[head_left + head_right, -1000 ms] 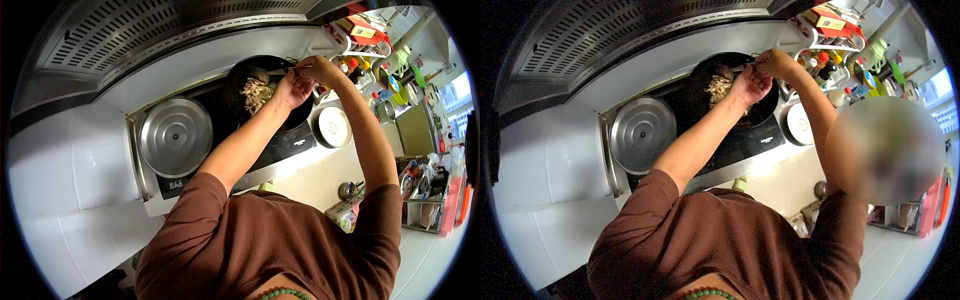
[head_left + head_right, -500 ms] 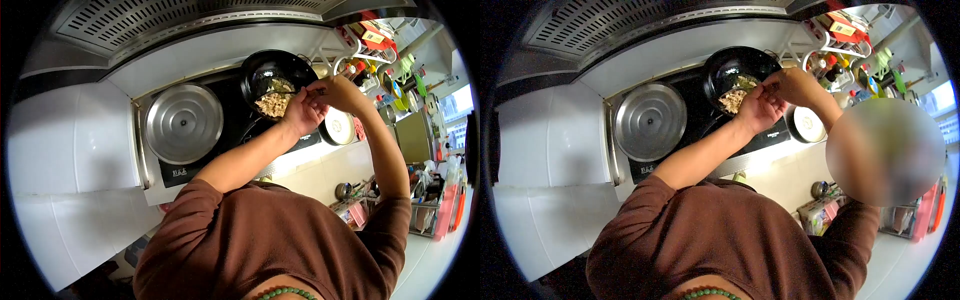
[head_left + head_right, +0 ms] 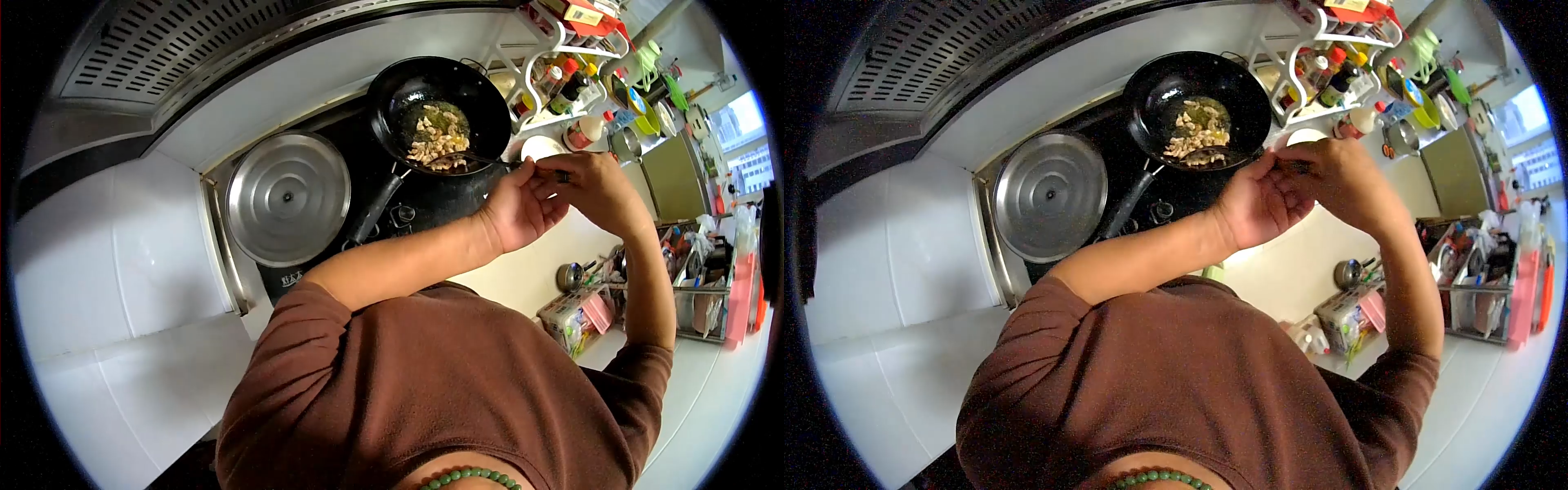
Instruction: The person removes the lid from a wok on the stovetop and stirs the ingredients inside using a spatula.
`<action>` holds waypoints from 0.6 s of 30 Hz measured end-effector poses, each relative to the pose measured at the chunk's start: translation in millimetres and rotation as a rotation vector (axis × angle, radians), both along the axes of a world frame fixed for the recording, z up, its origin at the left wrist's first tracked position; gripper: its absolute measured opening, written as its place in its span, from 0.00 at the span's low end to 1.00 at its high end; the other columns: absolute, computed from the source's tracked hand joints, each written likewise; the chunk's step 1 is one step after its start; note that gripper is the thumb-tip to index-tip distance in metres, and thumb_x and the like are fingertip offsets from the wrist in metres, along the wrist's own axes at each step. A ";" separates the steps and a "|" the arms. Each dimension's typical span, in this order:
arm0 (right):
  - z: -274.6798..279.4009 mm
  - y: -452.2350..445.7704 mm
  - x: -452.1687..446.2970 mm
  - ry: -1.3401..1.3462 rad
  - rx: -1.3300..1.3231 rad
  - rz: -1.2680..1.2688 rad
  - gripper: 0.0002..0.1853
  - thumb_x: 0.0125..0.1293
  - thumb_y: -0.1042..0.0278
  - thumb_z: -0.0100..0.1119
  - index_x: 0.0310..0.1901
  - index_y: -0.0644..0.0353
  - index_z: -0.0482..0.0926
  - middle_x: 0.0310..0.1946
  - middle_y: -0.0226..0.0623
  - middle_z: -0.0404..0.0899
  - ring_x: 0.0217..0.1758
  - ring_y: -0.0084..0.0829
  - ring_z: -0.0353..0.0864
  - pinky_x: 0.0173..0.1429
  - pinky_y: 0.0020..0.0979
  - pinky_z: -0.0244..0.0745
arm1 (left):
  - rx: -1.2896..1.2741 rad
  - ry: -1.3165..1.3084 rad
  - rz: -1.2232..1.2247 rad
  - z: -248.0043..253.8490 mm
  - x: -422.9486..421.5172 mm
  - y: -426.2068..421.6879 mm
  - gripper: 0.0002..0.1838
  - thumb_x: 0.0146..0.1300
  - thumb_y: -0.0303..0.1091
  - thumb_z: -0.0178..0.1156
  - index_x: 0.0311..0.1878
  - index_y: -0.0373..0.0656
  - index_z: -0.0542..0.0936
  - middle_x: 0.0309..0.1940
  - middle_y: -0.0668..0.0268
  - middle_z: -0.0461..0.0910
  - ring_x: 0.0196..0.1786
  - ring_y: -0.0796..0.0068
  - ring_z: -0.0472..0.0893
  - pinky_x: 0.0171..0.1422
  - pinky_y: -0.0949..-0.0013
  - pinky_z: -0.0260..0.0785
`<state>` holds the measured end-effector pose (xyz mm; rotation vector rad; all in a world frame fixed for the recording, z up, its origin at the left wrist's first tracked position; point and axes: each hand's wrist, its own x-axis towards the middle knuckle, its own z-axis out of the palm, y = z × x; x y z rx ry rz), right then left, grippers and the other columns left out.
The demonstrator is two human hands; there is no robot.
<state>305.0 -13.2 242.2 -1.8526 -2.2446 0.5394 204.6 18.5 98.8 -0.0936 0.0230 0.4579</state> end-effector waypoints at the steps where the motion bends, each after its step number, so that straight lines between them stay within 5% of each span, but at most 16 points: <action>1: 5.2 -3.2 -1.2 0.004 0.001 0.004 0.13 0.55 0.68 0.58 0.43 0.60 0.80 0.30 0.44 0.81 0.34 0.41 0.81 0.43 0.35 0.73 | -0.001 0.004 -0.003 3.7 -1.3 -3.7 0.16 0.65 0.51 0.49 0.44 0.50 0.75 0.41 0.70 0.79 0.49 0.69 0.76 0.60 0.60 0.65; 6: -11.3 -4.3 1.2 -0.083 -0.057 -0.012 0.17 0.51 0.74 0.60 0.46 0.60 0.80 0.35 0.41 0.83 0.36 0.35 0.84 0.43 0.32 0.76 | 0.022 0.058 -0.024 0.5 -6.1 -7.6 0.17 0.65 0.51 0.51 0.44 0.49 0.76 0.42 0.71 0.79 0.50 0.70 0.75 0.59 0.63 0.65; 13: -81.8 4.6 -4.2 -0.115 -0.144 -0.099 0.17 0.55 0.63 0.57 0.45 0.58 0.72 0.35 0.49 0.80 0.40 0.50 0.79 0.43 0.44 0.73 | -0.037 0.176 -0.011 -58.5 -0.8 11.4 0.14 0.64 0.47 0.51 0.36 0.48 0.78 0.36 0.70 0.80 0.44 0.69 0.78 0.55 0.63 0.68; 18: -140.8 9.5 -4.3 0.099 0.010 -0.212 0.15 0.57 0.69 0.54 0.47 0.61 0.69 0.36 0.52 0.79 0.40 0.53 0.77 0.44 0.46 0.72 | -0.034 0.306 0.023 -114.6 11.8 36.3 0.17 0.69 0.49 0.44 0.37 0.49 0.77 0.38 0.68 0.79 0.46 0.68 0.77 0.55 0.64 0.69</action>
